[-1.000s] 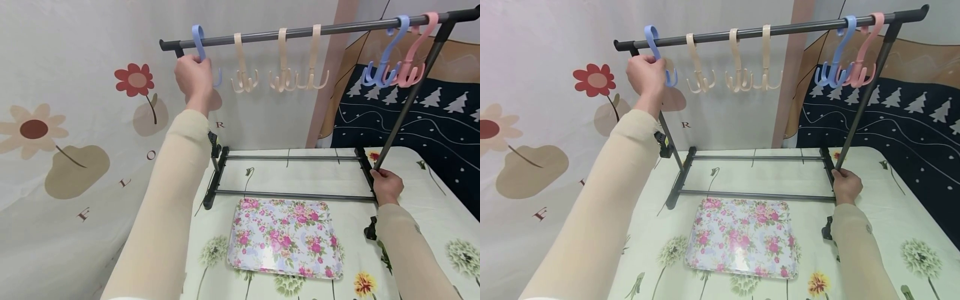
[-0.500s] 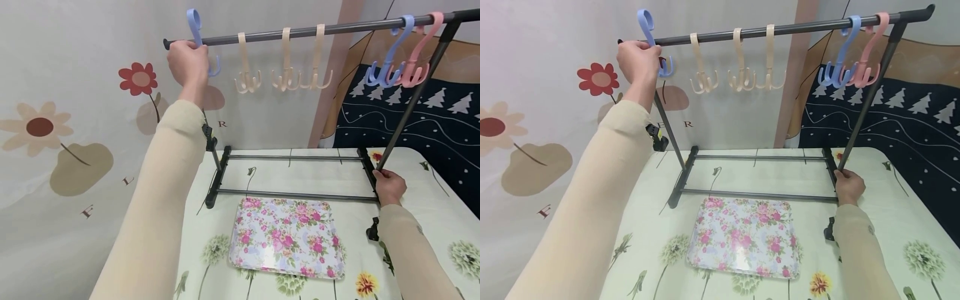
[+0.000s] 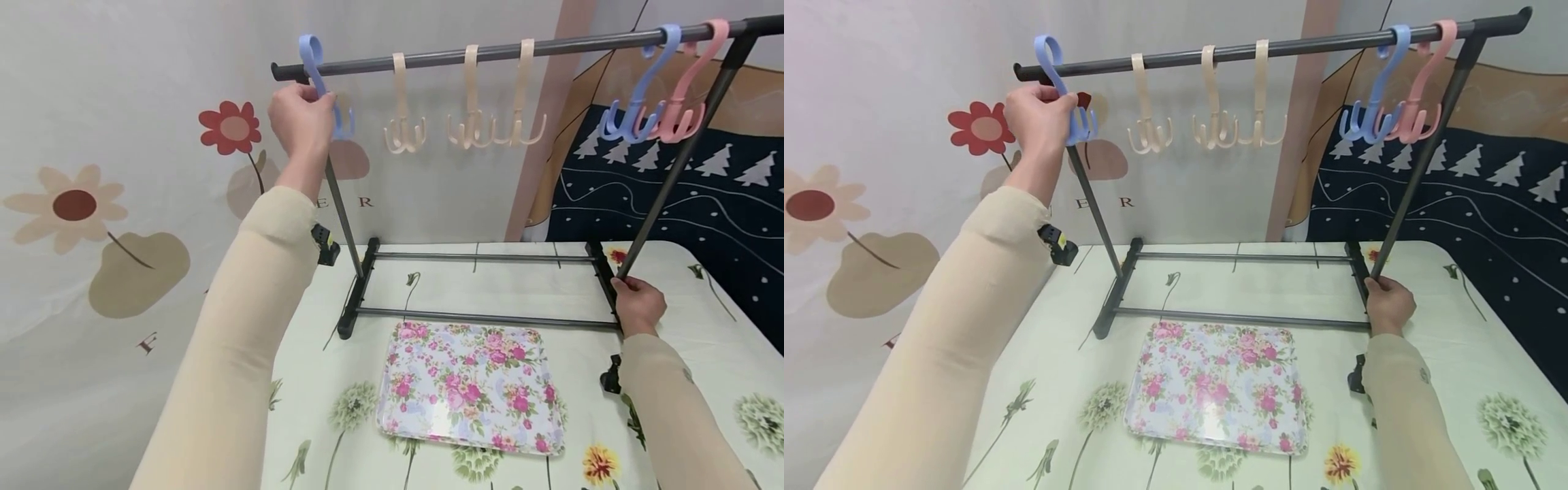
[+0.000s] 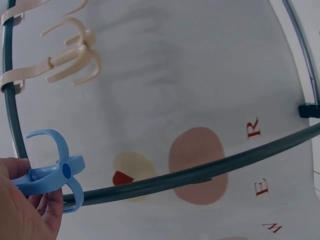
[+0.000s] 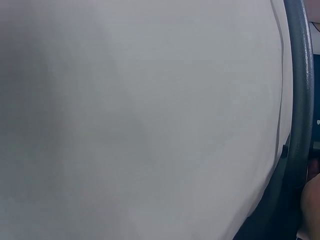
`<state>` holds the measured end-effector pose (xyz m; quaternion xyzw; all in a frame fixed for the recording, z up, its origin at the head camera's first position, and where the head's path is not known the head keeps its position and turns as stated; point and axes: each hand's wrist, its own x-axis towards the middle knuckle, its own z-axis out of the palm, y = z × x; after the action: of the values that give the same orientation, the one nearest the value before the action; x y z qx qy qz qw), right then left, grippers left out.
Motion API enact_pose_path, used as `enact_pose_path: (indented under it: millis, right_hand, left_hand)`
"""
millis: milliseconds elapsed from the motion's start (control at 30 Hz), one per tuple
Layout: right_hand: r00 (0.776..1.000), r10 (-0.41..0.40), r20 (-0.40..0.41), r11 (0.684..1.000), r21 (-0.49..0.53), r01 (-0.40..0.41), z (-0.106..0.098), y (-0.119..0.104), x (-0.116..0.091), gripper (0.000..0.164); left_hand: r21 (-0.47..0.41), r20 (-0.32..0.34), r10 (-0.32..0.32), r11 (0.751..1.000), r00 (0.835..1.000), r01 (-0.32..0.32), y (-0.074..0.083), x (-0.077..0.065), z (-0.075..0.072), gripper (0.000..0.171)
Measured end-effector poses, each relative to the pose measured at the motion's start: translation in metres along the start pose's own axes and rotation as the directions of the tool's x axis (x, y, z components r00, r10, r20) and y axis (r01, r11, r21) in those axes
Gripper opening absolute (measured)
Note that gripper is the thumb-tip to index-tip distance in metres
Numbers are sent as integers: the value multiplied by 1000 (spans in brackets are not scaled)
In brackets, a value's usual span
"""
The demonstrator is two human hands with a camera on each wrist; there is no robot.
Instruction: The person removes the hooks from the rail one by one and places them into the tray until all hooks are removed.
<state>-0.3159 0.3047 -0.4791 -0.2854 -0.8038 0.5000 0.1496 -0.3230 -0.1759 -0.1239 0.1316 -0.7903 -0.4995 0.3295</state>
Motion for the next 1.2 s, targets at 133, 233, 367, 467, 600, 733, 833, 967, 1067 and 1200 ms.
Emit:
enact_pose_path:
  millis: [133, 233, 367, 467, 600, 733, 833, 967, 1067, 1200]
  right_hand:
    - [1000, -1, 20, 1000, -5, 1, -2, 1, 1, 46]
    - [1000, 4, 21, 1000, -12, -4, -2, 2, 1, 45]
    - [1000, 11, 16, 1000, -18, -11, -4, 2, 1, 45]
    - [1000, 14, 19, 1000, -14, -14, -6, 2, 0, 45]
    - [1000, 15, 25, 1000, -19, -15, -7, 2, 0, 46]
    - [999, 25, 33, 1000, -17, -24, -7, 2, 1, 47]
    - [999, 30, 34, 999, -13, -29, -8, 2, 1, 48]
    - [999, 28, 25, 1000, -10, -28, -9, 1, 1, 47]
    - [999, 35, 22, 999, 0, -35, -10, 1, 1, 47]
    - [999, 45, 23, 999, 14, -45, -9, 2, 2, 46]
  left_hand:
    - [16, 29, 25, 1000, 999, -26, -14, -3, 1, 25]
    - [15, 58, 34, 999, 998, -35, -23, -8, 3, 28]
    - [26, 90, 52, 998, 995, -54, -32, -17, 6, 28]
    - [34, 110, 68, 997, 992, -72, -38, -24, 8, 28]
    - [41, 134, 71, 996, 988, -77, -49, -33, 13, 29]
    - [33, 155, 78, 996, 985, -84, -61, -40, 18, 28]
    - [23, 173, 81, 996, 982, -87, -72, -45, 22, 28]
    - [6, 193, 81, 996, 978, -84, -86, -53, 26, 28]
    - [-4, 205, 88, 996, 975, -89, -96, -60, 29, 26]
    - [-8, 228, 107, 994, 968, -108, -110, -72, 35, 25]
